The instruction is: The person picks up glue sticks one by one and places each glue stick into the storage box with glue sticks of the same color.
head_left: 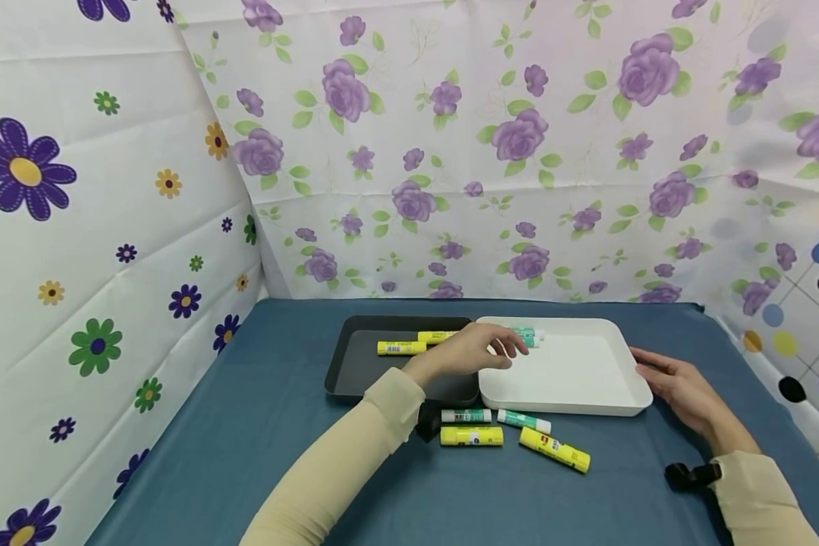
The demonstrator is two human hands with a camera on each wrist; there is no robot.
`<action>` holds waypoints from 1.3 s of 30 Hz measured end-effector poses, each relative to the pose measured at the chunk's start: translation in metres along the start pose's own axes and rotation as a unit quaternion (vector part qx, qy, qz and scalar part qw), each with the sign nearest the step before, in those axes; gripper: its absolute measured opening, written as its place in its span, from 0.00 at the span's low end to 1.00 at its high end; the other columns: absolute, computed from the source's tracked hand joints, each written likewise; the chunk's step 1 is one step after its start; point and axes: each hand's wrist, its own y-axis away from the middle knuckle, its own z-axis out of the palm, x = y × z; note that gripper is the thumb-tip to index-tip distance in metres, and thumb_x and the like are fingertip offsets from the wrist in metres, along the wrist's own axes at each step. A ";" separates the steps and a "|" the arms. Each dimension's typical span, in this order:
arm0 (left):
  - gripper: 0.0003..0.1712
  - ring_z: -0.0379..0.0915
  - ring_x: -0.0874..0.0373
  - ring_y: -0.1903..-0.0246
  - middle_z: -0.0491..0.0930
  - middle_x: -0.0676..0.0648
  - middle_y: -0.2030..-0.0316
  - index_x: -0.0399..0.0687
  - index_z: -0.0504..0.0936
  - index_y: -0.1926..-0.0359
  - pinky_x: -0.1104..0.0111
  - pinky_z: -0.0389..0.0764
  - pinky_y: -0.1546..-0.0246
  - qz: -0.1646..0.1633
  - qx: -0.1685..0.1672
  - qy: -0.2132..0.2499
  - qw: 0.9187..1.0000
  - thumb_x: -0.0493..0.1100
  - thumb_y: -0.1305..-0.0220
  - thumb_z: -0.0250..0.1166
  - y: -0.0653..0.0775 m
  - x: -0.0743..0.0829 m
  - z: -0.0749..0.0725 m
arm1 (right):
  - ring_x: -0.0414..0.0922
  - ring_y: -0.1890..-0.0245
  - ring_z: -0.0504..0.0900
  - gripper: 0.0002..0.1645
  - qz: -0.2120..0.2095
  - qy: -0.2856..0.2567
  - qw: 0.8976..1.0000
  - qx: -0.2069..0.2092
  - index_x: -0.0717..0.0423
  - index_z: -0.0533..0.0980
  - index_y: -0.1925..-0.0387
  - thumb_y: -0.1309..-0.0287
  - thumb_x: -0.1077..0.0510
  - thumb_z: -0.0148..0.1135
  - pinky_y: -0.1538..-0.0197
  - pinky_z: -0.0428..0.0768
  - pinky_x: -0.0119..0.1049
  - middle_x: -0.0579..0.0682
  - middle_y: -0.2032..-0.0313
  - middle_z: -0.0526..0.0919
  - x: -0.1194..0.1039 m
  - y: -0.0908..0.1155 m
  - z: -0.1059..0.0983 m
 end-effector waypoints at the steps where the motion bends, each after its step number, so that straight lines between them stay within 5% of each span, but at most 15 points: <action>1: 0.14 0.79 0.63 0.51 0.83 0.41 0.45 0.48 0.84 0.41 0.75 0.80 0.50 0.003 0.003 0.000 1.000 0.37 0.24 0.63 0.002 0.000 0.001 | 0.16 0.46 0.71 0.46 0.000 0.000 1.000 0.000 0.67 0.49 0.19 0.21 0.45 0.54 0.46 0.78 0.21 0.61 0.22 0.57 0.000 0.000 0.000; 10: 0.14 0.80 0.63 0.57 0.85 0.46 0.49 0.51 0.84 0.41 0.74 0.81 0.54 0.000 0.025 0.006 1.000 0.38 0.23 0.62 0.031 -0.004 0.008 | 0.18 0.45 0.73 0.46 -0.006 -0.015 1.000 0.000 0.68 0.49 0.19 0.21 0.47 0.55 0.46 0.78 0.21 0.35 0.33 0.67 0.001 0.000 0.000; 24: 0.15 0.79 0.65 0.56 0.84 0.42 0.48 0.54 0.83 0.40 0.73 0.81 0.54 -0.009 0.043 0.016 0.999 0.37 0.23 0.62 0.079 -0.007 0.016 | 0.18 0.45 0.73 0.45 -0.011 -0.015 1.000 -0.003 0.68 0.49 0.19 0.20 0.47 0.54 0.46 0.78 0.21 0.34 0.33 0.67 0.000 0.001 -0.001; 39: 0.15 0.78 0.66 0.59 0.83 0.45 0.51 0.52 0.85 0.41 0.73 0.81 0.57 -0.042 0.039 0.020 0.998 0.37 0.24 0.63 0.104 -0.008 0.032 | 0.19 0.44 0.73 0.44 -0.009 -0.021 1.000 -0.003 0.69 0.48 0.19 0.20 0.49 0.54 0.46 0.78 0.21 0.33 0.33 0.67 0.000 0.001 0.000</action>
